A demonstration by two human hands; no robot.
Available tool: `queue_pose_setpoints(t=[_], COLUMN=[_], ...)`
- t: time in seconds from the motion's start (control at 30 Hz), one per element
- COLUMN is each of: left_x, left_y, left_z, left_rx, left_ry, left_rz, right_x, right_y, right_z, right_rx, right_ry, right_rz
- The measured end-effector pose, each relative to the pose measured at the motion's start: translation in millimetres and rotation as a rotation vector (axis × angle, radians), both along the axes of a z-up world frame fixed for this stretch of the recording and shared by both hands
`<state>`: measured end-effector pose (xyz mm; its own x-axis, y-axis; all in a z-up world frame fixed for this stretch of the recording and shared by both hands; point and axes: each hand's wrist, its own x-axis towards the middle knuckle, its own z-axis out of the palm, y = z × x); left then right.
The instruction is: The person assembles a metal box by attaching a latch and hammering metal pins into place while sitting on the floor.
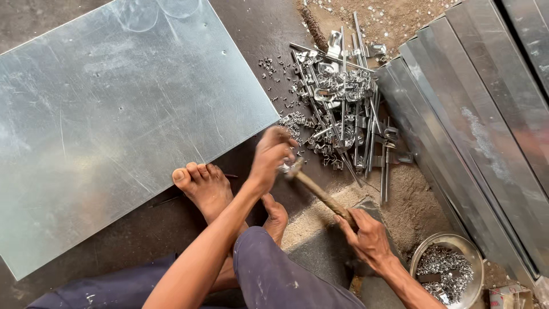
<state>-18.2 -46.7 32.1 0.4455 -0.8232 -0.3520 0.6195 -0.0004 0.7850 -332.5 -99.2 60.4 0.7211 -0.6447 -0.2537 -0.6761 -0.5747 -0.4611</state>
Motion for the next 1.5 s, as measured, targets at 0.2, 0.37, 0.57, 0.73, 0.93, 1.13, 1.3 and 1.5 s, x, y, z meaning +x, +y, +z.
queue_pose_setpoints(t=[0.2,0.37,0.57,0.73,0.93,1.13,1.3,1.5], left_x=[-8.1,1.6,-10.9,-6.7,8.1,26.3,107.8,158.6], left_y=[-63.6,-37.7,-46.5,-50.7,0.4,40.9,103.6,155.6], left_z=[-36.7,-12.0,-24.7,-66.2,4.1,62.8,82.1,105.2], left_rx=[0.222,0.374,0.262,0.169,0.117,-0.067,0.242,0.796], left_ry=[-1.324,-1.038,-1.105,-0.782,0.525,0.396,-0.402,-1.339], left_rz=[-0.281,-0.360,-0.296,-0.414,-0.300,-0.092,0.169,0.095], right_x=[56.7,103.0,105.9,94.8,116.5,176.4,220.1,238.5], right_y=[-34.6,-59.4,-65.6,-67.8,-53.6,-174.1,-184.3,-174.6], right_z=[-10.4,-38.3,-46.8,-12.2,17.3,1.0,11.3,15.5], right_rx=[-0.211,-0.338,-0.257,-0.160,0.122,-0.221,-0.433,-0.480], right_ry=[-0.216,-0.076,-0.051,-0.403,-0.482,-0.258,-0.172,0.331], right_rz=[0.011,-0.005,-0.103,-0.300,-0.245,-0.194,0.278,0.321])
